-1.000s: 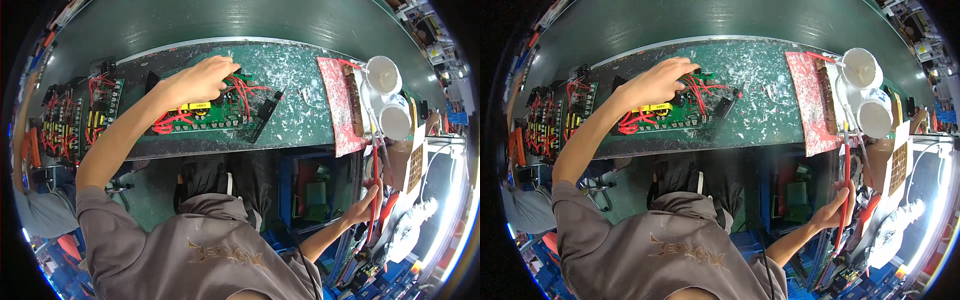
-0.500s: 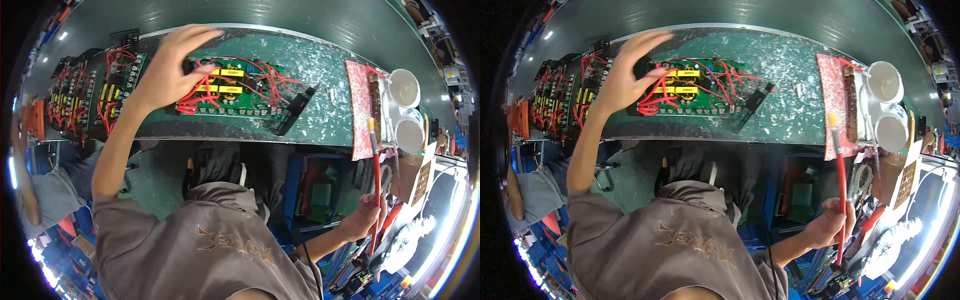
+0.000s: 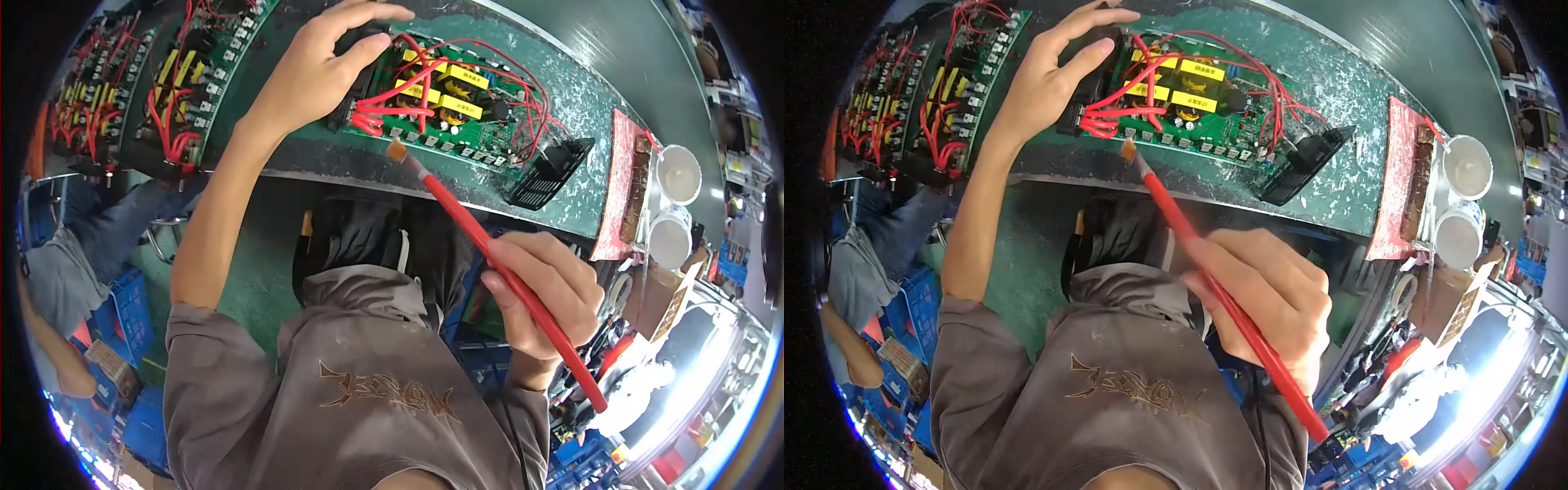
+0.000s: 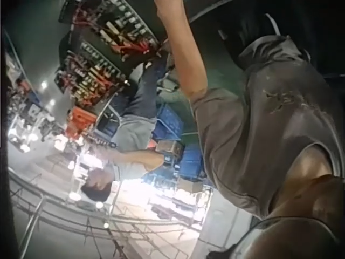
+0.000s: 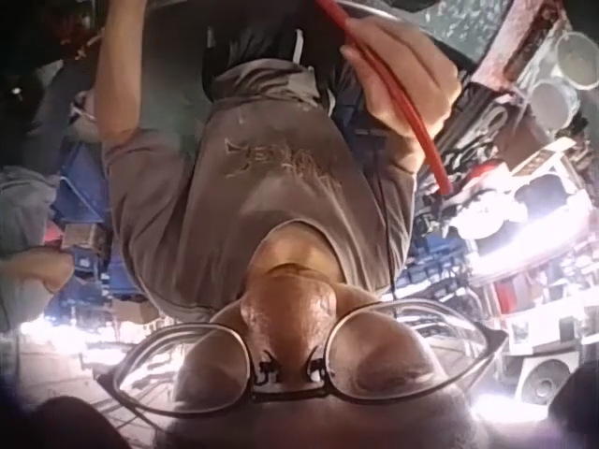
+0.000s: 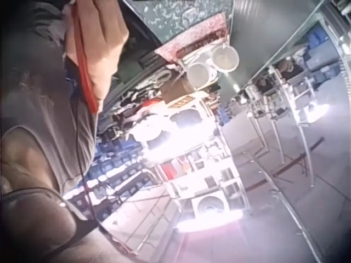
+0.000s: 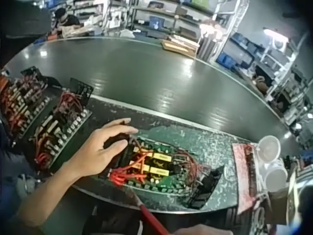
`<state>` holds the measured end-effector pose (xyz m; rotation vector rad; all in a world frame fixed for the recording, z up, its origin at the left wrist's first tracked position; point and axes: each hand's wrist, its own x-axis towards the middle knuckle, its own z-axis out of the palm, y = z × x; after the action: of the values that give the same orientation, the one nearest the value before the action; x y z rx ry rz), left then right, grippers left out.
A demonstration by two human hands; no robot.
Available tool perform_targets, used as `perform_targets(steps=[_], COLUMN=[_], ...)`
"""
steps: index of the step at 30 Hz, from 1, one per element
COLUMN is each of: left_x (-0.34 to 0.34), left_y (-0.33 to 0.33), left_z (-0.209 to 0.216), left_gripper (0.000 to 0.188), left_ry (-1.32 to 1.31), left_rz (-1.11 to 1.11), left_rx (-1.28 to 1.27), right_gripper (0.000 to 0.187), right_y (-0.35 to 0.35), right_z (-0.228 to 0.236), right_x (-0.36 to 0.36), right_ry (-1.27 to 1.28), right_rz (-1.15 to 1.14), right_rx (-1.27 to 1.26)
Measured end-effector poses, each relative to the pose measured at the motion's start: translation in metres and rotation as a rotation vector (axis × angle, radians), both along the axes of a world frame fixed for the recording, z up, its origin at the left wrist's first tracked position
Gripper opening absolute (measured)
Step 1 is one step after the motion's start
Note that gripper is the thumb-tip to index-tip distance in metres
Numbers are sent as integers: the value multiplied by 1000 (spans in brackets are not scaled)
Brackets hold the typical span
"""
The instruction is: Cleaning electronic circuit boards using a brush on a manufacturing production line.
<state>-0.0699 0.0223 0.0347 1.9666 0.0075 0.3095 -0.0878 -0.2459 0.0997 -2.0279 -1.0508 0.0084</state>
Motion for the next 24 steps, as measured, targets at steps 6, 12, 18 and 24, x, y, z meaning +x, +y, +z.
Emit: perform_targets(steps=[6,12,18,24], left_x=[-3,-5,-4,-3], left_y=[0,-1,0,-1], left_z=[-5,-11,-11,-10], left_gripper=[27,26,26,26], left_ry=[-84,-112,-105,-106], left_rz=[56,79,74,79], left_rx=[25,-24,-43,-28], right_gripper=[26,26,25,23], right_y=[9,5,8,13], right_z=[20,20,11,10], right_x=[-1,10,7,5], right_ry=[-17,33,-52,7], right_rz=[42,181,28,-28], right_rx=[-113,7,-50,-47])
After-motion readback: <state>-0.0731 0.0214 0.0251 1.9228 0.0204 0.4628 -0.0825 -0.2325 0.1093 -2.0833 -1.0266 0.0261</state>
